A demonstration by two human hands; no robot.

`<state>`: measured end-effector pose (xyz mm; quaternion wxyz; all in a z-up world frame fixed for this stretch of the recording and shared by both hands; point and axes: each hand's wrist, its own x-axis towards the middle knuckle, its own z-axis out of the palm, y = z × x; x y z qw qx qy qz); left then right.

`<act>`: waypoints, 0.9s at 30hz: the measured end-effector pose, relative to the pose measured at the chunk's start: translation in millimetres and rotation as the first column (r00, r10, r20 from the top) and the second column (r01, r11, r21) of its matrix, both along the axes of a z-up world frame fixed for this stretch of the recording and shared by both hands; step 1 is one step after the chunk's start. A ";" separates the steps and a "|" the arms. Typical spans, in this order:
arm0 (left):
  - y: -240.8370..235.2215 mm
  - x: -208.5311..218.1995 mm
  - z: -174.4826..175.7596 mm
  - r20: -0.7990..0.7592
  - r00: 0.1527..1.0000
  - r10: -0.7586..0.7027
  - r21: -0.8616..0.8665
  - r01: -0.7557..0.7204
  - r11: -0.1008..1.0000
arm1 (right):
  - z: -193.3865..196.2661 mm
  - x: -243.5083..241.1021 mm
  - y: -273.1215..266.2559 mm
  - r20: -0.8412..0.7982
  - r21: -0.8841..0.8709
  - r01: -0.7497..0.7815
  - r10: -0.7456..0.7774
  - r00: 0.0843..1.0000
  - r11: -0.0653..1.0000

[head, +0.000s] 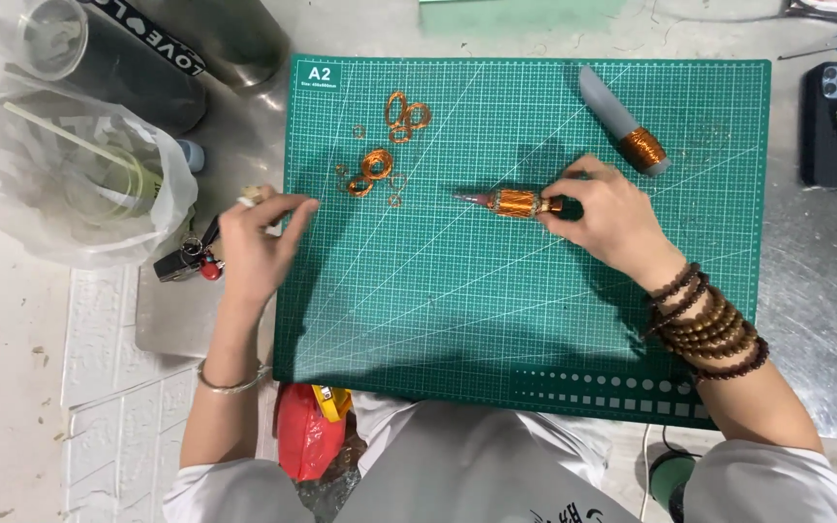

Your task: Winding thin copper wire around the poles of a small motor armature on a cutting mat.

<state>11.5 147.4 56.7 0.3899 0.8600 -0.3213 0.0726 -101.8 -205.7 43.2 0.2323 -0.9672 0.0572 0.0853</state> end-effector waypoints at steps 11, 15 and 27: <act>38.7 -1.1 13.0 -0.017 0.990 0.141 0.025 -0.140 0.990 | -10.9 0.4 -14.8 0.053 0.077 -0.091 0.087 0.995 0.993; 41.9 -6.6 22.0 -0.042 0.987 0.157 0.028 -0.156 0.987 | -31.1 -4.7 -27.7 0.212 0.075 -0.220 0.200 0.957 0.973; 40.7 -11.8 25.5 0.056 0.977 0.205 0.042 -0.208 0.977 | -30.1 -3.6 -30.9 0.234 0.132 -0.254 0.219 0.947 0.958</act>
